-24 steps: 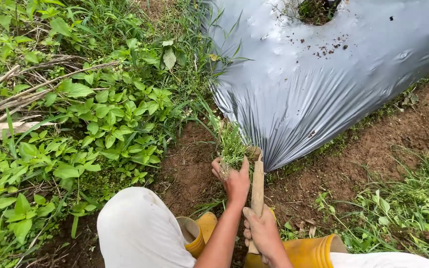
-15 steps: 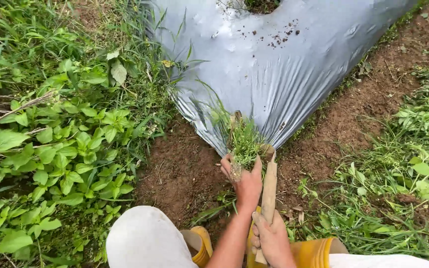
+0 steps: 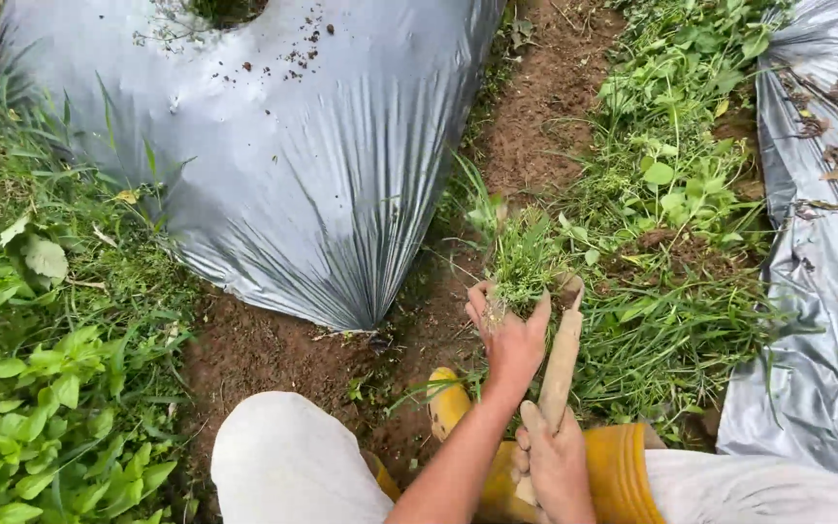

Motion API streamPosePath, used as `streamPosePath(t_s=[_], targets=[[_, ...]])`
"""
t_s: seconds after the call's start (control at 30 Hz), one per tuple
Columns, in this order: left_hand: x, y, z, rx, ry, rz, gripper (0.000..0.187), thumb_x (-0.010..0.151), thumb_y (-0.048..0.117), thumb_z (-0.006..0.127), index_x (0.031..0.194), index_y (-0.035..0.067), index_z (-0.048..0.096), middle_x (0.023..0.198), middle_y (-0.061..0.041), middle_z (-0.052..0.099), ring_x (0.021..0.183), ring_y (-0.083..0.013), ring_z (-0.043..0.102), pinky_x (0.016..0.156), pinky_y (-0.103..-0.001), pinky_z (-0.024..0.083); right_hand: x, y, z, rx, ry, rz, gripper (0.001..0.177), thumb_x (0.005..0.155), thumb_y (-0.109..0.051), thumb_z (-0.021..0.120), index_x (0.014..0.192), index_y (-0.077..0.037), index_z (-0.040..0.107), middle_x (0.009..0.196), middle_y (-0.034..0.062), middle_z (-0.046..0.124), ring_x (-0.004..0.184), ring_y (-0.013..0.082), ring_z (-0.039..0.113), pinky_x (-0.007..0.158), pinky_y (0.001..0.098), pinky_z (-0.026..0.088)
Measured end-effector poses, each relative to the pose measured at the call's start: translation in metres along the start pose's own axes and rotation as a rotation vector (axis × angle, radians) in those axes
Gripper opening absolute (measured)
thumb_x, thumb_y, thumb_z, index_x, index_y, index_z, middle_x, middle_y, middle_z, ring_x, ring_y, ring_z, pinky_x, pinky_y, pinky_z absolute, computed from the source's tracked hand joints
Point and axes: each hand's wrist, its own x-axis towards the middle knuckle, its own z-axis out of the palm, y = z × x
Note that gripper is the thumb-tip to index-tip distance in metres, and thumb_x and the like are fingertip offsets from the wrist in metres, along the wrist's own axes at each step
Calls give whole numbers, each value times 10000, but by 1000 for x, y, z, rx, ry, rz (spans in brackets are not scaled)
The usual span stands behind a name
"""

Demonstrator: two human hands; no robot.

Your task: The person uses a hoe to loosen soil and uproot weeds along the edge of a plastic-covered garden bed. They then pull the remaining weeds by hand and gather them into a pile on the ground.

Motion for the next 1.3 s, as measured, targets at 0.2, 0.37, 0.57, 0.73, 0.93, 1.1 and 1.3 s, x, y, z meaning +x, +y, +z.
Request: streamPosePath(t_s=[0.2, 0.37, 0.57, 0.73, 0.93, 1.1, 1.3], targets=[[-24, 78, 59, 136, -505, -261, 990, 932, 657, 336, 1447, -189, 317, 1671, -138, -334, 1561, -329, -266, 1245, -553, -99, 10, -24, -59, 28, 186, -121, 239, 1008, -151, 542, 867, -33, 389, 611, 117, 405, 383, 214, 367, 323, 394, 341], [-39, 104, 149, 239, -573, -158, 899, 884, 699, 378, 1137, -118, 656, 1720, -135, -201, 1577, -347, -177, 1259, -522, -80, 25, -40, -104, 62, 388, -165, 232, 1020, -185, 554, 927, -38, 402, 602, 148, 444, 402, 235, 422, 356, 397, 375], [-42, 85, 217, 398, -600, 172, 724, 933, 648, 416, 719, 5, 669, 1684, -179, 96, 1502, -372, 107, 1202, -623, 91, 65, -18, -143, -285, 724, -320, 340, 943, -279, 645, 1054, 30, 557, 927, 240, 642, 881, 400, 627, 784, 479, 467], [-45, 45, 248, 630, -498, 389, 993, 920, 433, 687, 1640, 132, 74, 1690, -234, 43, 1497, -480, 151, 1163, -638, 177, 72, -38, -142, -129, 816, -434, 366, 968, -198, 665, 1123, 80, 485, 948, 305, 629, 848, 374, 635, 732, 452, 496], [-44, 86, 219, 849, -826, 233, 1129, 974, 358, 658, 1605, 170, -260, 1656, -203, -350, 1562, -414, -214, 1248, -578, 31, 71, -46, -138, -89, 799, -467, 321, 977, -180, 673, 1095, 62, 499, 955, 259, 630, 869, 335, 634, 771, 424, 506], [-42, 84, 163, 582, -1027, 209, 947, 921, 395, 596, 1638, 207, 7, 1697, -77, -271, 1554, -251, -243, 1258, -523, -75, 57, -60, -121, 74, 693, -420, 237, 1001, -94, 634, 1133, -8, 456, 652, 203, 585, 457, 237, 556, 416, 372, 471], [-51, 73, 79, 370, -872, 161, 625, 996, 417, 473, 1557, 164, 360, 1715, -62, 152, 1581, -280, 82, 1248, -580, 130, 61, -33, -119, -141, 684, -641, 295, 990, -141, 694, 1114, 14, 476, 744, 194, 618, 560, 256, 611, 541, 370, 500]])
